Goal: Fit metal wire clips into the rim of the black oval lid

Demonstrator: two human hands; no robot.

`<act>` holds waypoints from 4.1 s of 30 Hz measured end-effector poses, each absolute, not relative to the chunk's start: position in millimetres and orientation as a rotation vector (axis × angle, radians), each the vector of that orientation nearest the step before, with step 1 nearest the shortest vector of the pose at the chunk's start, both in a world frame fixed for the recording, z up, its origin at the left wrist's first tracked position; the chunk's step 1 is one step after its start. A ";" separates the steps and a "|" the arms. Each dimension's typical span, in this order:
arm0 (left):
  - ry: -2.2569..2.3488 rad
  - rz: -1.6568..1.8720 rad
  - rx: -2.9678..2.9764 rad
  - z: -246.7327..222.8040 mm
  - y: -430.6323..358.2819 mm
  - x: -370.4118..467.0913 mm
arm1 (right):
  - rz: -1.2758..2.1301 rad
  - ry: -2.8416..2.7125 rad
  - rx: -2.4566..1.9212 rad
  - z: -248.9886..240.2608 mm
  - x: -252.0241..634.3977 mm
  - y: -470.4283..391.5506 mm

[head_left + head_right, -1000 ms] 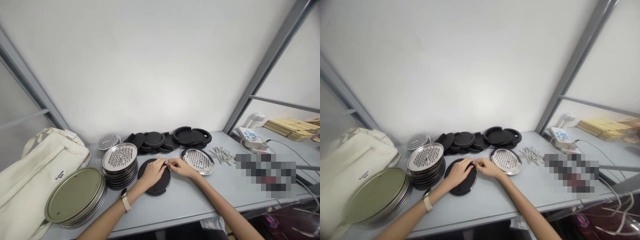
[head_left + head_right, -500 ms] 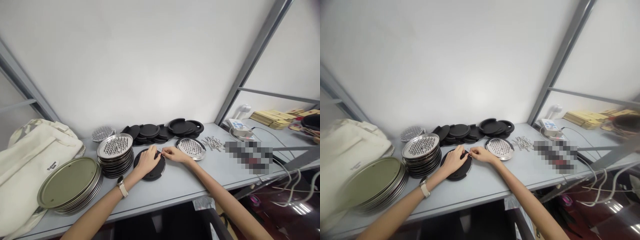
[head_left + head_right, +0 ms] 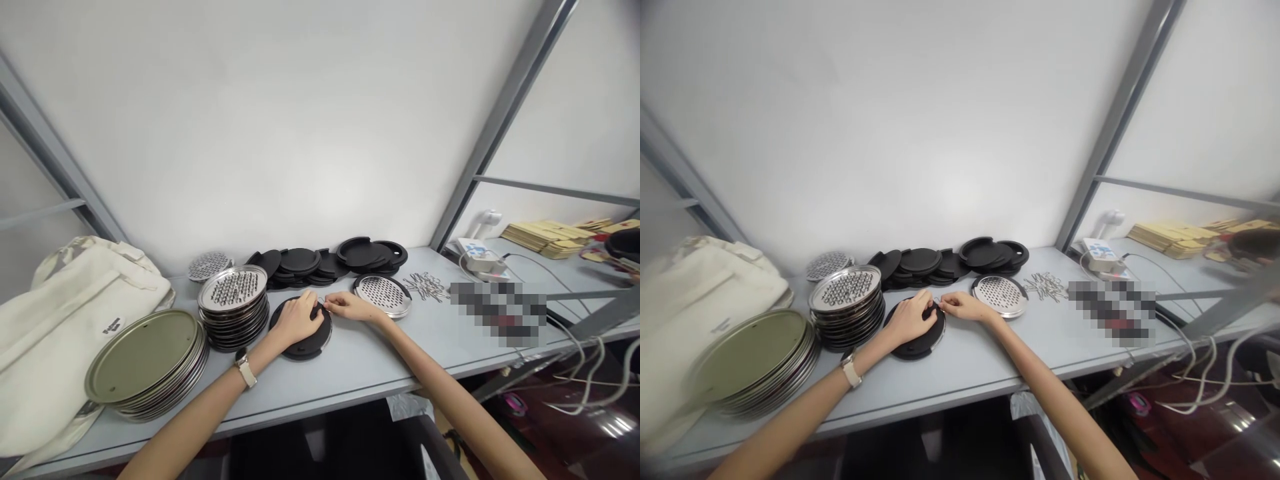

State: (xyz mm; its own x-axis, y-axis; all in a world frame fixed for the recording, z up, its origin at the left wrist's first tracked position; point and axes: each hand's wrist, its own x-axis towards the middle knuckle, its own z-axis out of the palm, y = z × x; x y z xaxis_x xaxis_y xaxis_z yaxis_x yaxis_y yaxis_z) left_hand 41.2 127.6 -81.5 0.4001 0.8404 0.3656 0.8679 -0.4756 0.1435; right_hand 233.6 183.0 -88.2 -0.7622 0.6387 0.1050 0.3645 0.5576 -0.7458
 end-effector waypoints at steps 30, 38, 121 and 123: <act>-1.608 -0.609 -2.622 -74.3 123.5 42.3 | 1.235 -2.466 -0.811 -82.0 237.4 181.7; -1.624 -0.586 -2.648 -72.6 122.2 43.8 | 1.289 -2.455 -0.822 -81.7 238.3 181.9; -1.402 -0.607 -2.706 -77.4 125.7 39.3 | 1.422 -2.485 -0.788 -79.6 244.8 183.7; -1.399 -0.608 -2.707 -77.3 125.5 39.3 | 1.422 -2.485 -0.787 -79.5 244.7 183.7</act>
State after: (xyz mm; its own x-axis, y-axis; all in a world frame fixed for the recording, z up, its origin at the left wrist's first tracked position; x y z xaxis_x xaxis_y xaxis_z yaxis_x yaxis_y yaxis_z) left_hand 39.3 125.5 -77.3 0.5181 0.7778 0.3559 0.7910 -0.5940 0.1466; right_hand 244.7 183.7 -79.5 -0.8459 0.5222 -0.1085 0.3581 0.4052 -0.8412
